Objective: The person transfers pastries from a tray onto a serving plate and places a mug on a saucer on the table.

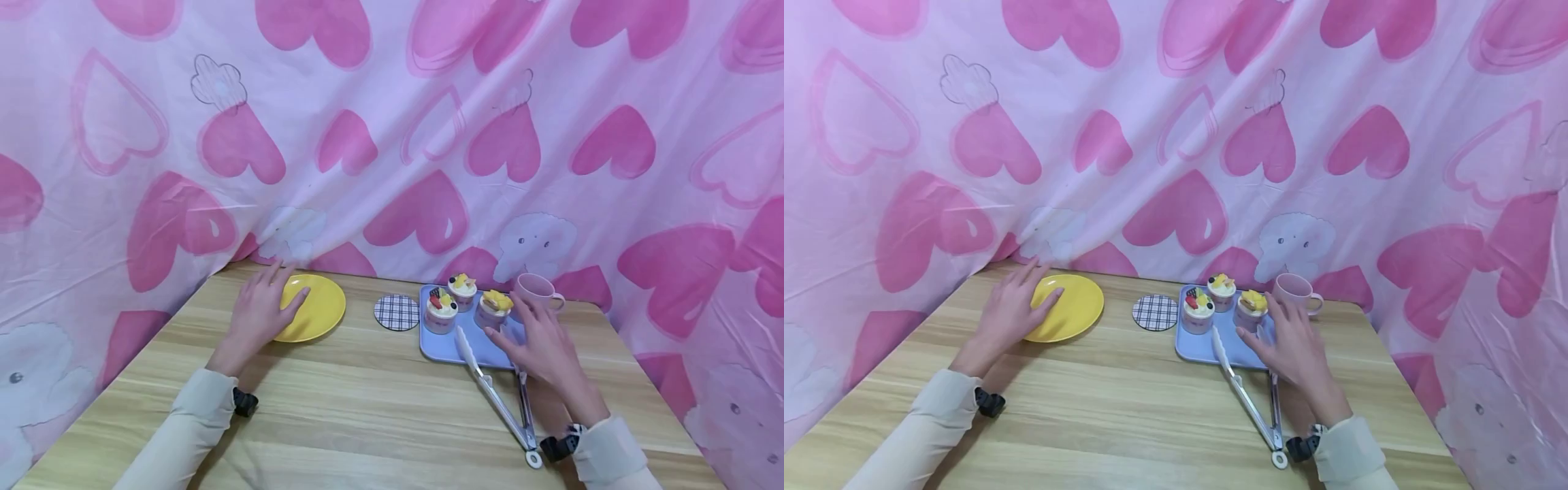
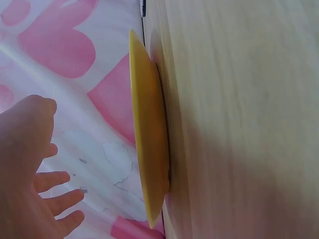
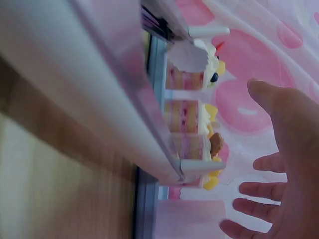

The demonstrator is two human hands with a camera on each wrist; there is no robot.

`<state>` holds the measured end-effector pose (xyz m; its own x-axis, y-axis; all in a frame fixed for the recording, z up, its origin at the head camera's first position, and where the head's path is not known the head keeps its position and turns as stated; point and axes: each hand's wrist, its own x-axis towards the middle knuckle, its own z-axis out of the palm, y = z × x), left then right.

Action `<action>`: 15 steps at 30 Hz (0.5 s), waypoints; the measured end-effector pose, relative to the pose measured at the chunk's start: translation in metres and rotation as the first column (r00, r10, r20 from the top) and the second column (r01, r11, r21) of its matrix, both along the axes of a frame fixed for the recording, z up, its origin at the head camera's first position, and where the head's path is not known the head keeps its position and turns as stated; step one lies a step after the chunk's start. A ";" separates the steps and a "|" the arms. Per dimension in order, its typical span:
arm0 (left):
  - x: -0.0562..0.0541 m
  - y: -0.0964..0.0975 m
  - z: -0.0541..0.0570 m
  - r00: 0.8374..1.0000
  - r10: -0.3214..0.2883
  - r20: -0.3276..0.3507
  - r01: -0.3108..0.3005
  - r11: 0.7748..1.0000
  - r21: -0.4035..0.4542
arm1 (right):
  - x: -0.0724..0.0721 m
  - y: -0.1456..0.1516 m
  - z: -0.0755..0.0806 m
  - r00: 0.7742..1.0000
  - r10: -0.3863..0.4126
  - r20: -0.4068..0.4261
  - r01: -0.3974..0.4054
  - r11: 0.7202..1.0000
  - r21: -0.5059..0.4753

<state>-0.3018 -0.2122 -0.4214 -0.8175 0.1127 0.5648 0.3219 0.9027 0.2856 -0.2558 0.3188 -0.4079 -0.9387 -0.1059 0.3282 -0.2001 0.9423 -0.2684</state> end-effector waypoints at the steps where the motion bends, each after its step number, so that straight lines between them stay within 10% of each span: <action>1: 0.000 -0.001 -0.001 1.000 -0.001 0.005 0.001 1.000 0.014 | 0.002 -0.001 0.000 1.000 0.002 0.007 -0.002 1.000 -0.009; 15: 0.005 -0.020 -0.005 0.999 0.028 0.041 -0.031 0.998 0.058 | 0.029 -0.009 -0.007 0.991 0.002 0.134 -0.003 1.000 0.008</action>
<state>-0.2963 -0.2327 -0.4267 -0.8419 0.0560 0.5367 0.2827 0.8929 0.3504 -0.2266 0.3098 -0.4148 -0.9739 -0.1108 0.1981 -0.1655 0.9440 -0.2854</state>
